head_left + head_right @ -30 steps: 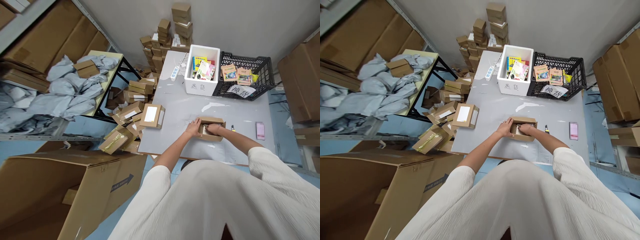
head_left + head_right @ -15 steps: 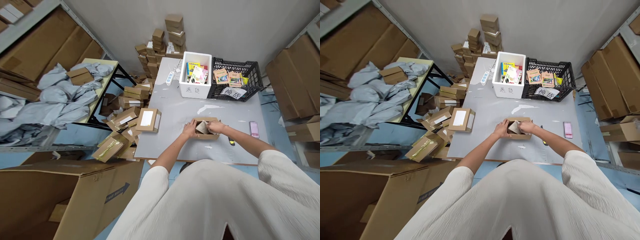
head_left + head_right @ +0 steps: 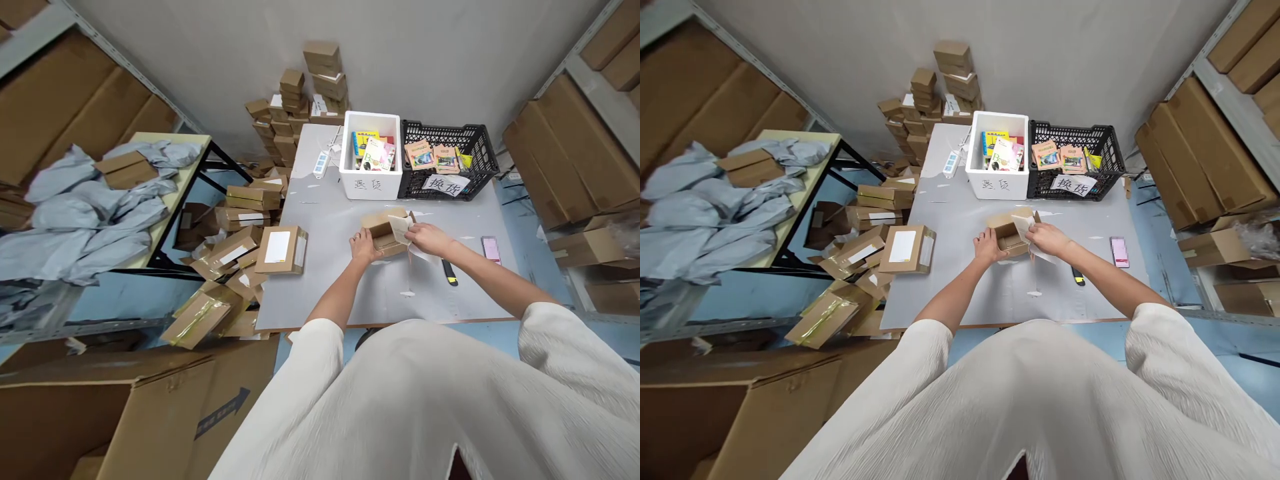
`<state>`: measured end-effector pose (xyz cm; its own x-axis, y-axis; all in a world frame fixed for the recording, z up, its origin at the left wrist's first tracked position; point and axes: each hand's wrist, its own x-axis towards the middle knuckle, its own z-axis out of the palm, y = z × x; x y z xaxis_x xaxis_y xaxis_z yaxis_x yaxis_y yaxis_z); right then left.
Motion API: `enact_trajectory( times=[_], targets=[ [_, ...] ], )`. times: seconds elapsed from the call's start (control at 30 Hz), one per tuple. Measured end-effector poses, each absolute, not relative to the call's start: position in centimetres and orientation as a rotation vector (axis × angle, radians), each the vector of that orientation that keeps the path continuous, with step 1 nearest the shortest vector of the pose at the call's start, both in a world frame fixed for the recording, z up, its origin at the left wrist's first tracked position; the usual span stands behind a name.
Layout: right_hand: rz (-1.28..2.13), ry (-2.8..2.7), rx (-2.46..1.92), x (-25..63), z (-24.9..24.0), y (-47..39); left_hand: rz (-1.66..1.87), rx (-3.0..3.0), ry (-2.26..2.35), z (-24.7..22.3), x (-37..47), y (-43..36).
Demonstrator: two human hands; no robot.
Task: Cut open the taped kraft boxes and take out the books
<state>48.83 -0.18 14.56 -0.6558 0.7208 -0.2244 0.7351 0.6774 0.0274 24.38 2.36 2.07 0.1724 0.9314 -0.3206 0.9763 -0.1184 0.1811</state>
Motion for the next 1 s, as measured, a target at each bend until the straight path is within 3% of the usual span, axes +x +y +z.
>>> enact_trajectory(
  times=[0.3, 0.73, 1.0],
  targets=[
    [-0.188, 2.711, 1.181, 47.0, 13.0, -5.1, -0.227, 2.089, 1.866, 1.8, 23.7, 3.4],
    [-0.687, 2.143, 1.538, 46.6, 0.4, -5.3, -0.044, 2.034, 1.783, 0.2, 22.8, 1.9],
    [-0.760, 2.530, 1.891, 49.4, -2.5, -6.1, 0.202, 1.970, 1.771, -0.5, 20.8, 0.5]
  ],
)
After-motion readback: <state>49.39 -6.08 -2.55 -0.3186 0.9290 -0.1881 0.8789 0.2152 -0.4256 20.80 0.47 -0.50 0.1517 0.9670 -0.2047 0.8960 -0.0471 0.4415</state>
